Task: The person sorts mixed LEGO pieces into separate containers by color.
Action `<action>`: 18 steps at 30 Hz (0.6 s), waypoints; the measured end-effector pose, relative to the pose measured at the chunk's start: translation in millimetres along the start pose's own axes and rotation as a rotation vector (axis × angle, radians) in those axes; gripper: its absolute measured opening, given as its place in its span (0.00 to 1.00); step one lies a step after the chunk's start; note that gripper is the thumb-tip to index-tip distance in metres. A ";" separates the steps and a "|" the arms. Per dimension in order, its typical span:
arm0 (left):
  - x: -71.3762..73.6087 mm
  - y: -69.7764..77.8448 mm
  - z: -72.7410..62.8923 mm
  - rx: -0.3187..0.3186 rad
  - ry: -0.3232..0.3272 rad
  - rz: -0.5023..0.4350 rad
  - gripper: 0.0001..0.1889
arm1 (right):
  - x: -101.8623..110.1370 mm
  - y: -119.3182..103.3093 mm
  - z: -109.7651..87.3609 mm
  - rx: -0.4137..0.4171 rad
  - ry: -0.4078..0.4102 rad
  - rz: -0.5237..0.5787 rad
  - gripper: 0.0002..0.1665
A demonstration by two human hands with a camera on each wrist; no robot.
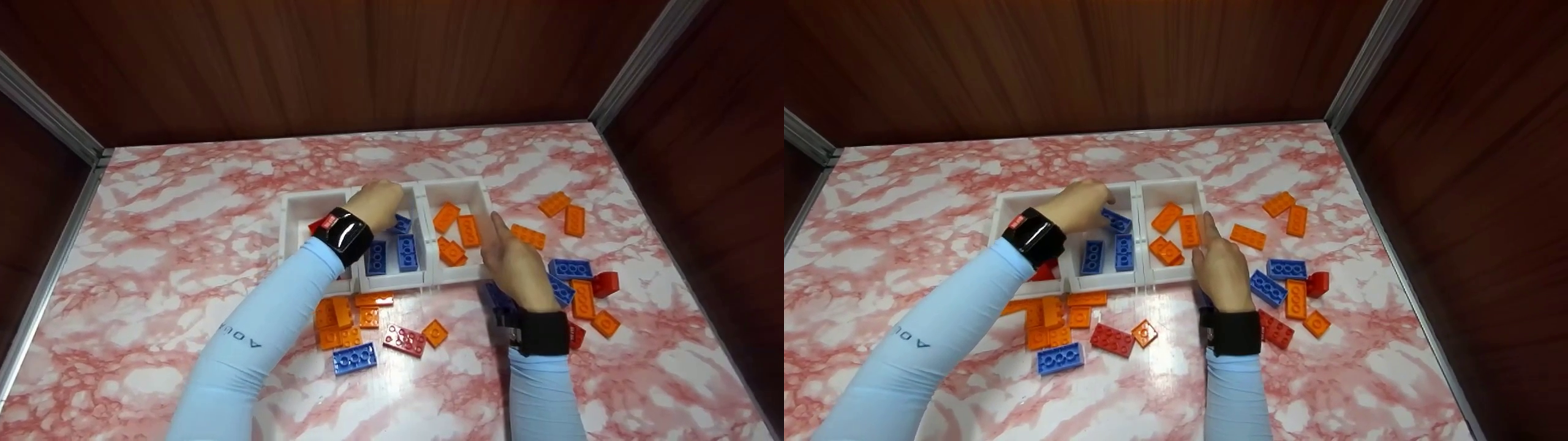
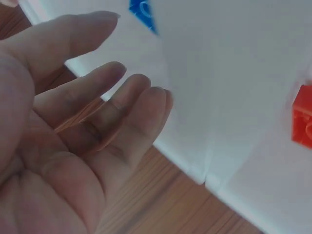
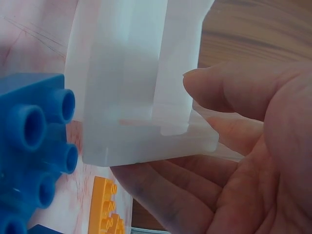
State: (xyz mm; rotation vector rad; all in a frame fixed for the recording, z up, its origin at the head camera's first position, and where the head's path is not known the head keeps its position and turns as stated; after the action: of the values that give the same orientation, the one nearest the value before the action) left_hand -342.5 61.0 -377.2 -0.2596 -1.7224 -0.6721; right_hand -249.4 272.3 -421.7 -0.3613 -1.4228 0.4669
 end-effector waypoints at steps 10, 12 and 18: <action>51.5 -29.7 -65.6 0.075 0.195 -0.214 0.24 | -0.2 0.6 -1.4 -0.031 -0.033 0.019 0.38; 58.4 -44.0 -87.4 0.105 0.285 -0.261 0.26 | -0.5 0.5 -1.3 -0.033 -0.039 0.020 0.38; 45.6 -85.8 -152.2 0.241 0.518 -0.353 0.28 | 0.0 0.4 -0.5 -0.010 -0.035 0.016 0.38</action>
State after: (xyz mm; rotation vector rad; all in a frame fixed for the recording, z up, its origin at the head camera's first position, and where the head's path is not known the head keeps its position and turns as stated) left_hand -274.0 -102.1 -340.4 0.3692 -1.3351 -0.7023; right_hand -248.9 272.7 -422.0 -0.3749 -1.4571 0.4815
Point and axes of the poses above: each hand's wrist, its own z-axis towards the middle knuckle, its own x-axis out of the back of the hand, y = z × x, the point moved 7 cm from there along z, towards the middle knuckle, and after that the axes turned 3 degrees about -x, right-handed, at the moved point
